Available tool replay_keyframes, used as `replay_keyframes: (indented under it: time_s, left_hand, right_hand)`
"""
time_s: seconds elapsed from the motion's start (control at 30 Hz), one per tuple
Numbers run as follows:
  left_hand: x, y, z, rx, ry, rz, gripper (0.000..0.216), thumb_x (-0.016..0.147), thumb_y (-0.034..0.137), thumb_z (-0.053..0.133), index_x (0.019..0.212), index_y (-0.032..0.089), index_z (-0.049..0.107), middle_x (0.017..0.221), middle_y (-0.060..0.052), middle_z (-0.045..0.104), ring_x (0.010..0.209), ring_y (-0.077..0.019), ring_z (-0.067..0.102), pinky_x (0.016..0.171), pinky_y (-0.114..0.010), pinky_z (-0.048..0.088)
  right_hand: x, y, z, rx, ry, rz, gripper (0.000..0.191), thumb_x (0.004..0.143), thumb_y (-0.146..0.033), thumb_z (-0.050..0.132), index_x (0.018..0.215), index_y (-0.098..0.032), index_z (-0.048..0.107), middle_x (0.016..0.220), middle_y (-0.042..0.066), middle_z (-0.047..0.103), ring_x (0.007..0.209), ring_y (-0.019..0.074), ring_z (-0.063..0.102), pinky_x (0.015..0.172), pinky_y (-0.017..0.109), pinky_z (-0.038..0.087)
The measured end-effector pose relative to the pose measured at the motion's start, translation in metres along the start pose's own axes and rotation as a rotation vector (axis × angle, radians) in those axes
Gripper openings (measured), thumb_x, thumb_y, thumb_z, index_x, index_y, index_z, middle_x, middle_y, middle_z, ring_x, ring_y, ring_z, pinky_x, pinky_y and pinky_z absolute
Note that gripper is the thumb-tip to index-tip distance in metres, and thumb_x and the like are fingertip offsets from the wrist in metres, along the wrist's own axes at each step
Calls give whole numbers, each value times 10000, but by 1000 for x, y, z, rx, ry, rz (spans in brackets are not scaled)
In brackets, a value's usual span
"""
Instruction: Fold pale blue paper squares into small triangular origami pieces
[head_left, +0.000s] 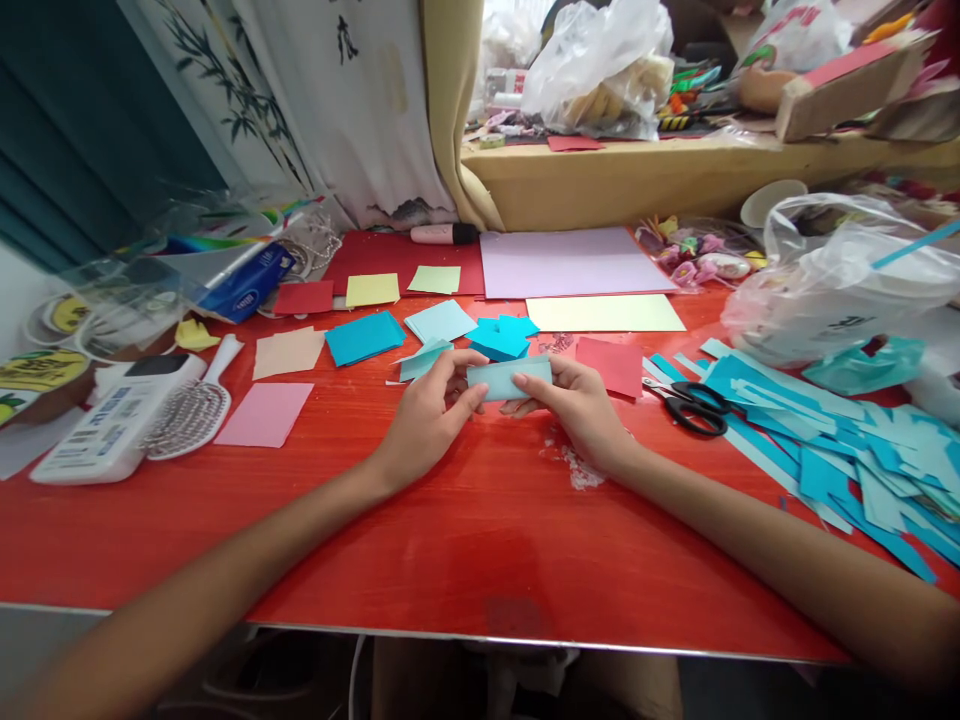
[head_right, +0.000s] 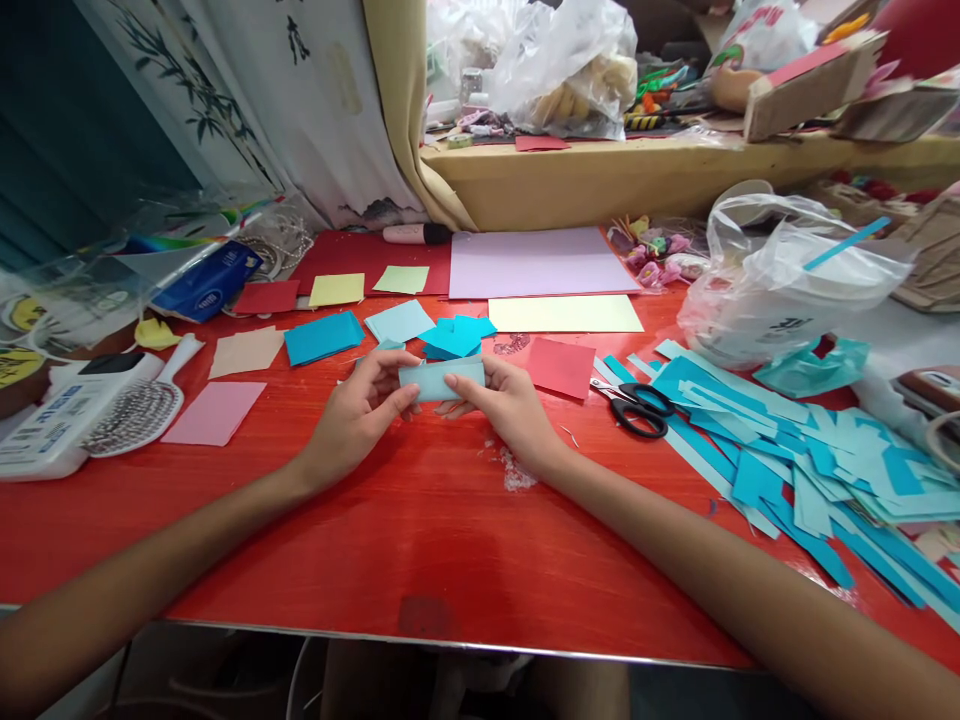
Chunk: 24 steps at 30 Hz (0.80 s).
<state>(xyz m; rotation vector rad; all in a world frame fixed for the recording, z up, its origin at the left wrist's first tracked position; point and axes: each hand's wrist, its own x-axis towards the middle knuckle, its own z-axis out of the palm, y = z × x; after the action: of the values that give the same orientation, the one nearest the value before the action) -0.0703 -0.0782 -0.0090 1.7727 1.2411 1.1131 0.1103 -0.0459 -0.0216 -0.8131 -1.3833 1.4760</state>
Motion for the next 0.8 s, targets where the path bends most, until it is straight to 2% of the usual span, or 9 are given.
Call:
replay_keyframes:
  time_s: [0.47,0.7,0.8]
  left_hand:
    - [-1,-1,1,36,-4,3,233,888,340,511,1089,222,521,995,-39,585,672,-101,551,636,-267,487]
    - [-3,4,2,121,-28,4,306,832,342,595,1105,226,521,1115,-39,588,907,-160,585,759,-293,496]
    - [-3,4,3,135,-41,5,308,834,329,595,1112,222,513,1116,-38,592,905,-155,586,759,-292,497]
  right_hand:
    - [-1,-3,1,-49,-7,23,250,781,-413,661,794,-168,609,707,23,685,597,138,666,567,262,568]
    - [-2,-3,0,-52,-22,18,252,798,-409,648,803,-158,618,702,34,686,590,138,664,544,250,553]
    - [-2,-3,1,-56,-25,14,262,798,-412,647,795,-152,615,699,36,686,584,134,663,532,243,547]
